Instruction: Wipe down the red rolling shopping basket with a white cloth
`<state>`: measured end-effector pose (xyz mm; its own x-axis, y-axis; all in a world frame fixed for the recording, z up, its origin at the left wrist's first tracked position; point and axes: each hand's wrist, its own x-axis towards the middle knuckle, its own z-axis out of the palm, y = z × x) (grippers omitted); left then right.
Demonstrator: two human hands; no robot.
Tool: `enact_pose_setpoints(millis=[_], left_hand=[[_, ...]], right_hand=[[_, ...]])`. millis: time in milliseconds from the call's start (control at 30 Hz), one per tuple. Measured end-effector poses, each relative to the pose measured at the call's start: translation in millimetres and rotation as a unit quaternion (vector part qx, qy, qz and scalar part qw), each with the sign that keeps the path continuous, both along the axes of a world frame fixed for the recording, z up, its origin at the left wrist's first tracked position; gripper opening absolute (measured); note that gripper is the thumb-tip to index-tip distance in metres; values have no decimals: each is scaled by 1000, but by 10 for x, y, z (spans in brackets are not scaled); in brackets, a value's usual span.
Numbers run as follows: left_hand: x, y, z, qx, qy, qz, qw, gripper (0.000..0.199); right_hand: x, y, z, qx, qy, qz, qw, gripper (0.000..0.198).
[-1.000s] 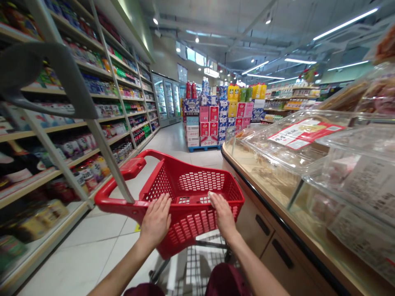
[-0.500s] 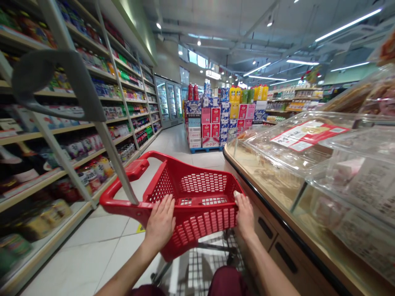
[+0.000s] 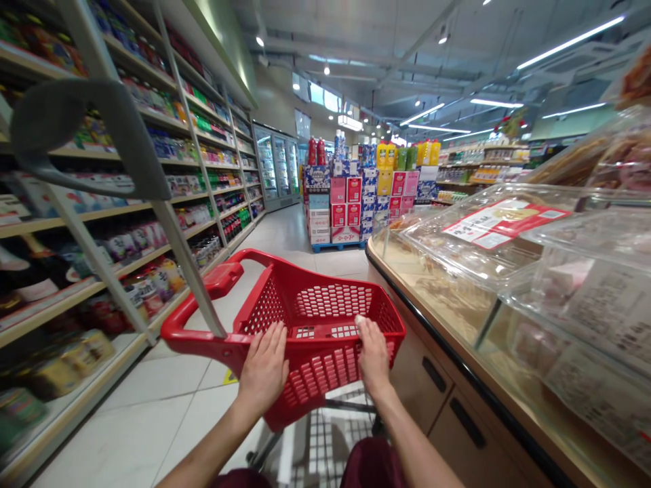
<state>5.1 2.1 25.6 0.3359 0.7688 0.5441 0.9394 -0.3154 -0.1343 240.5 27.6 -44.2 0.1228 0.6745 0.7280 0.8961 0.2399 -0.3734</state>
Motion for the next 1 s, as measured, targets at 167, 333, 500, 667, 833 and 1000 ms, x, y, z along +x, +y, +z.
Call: enact_pose_setpoints(millis=[167, 333, 500, 667, 833, 1000], left_hand=[[-63, -107, 109, 5, -19, -67, 998, 47], [-721, -205, 376, 161, -159, -3, 974, 51], [-1185, -40, 484, 94, -140, 78, 983, 44], [-1137, 22, 454, 89, -119, 86, 985, 42], [-1122, -29, 471, 82, -116, 80, 987, 44], [-1141, 7, 454, 112, -134, 43, 984, 46]], right_hand=[[-626, -144, 174, 21, -36, 144, 989, 72], [-221, -23, 66, 7, 17, 63, 998, 66], [-957, 24, 366, 7, 37, 170, 985, 68], [-2123, -151, 770, 68, 62, 292, 952, 65], [-1888, -131, 756, 114, -19, 320, 940, 56], [-1839, 103, 1844, 226, -53, 330, 915, 48]])
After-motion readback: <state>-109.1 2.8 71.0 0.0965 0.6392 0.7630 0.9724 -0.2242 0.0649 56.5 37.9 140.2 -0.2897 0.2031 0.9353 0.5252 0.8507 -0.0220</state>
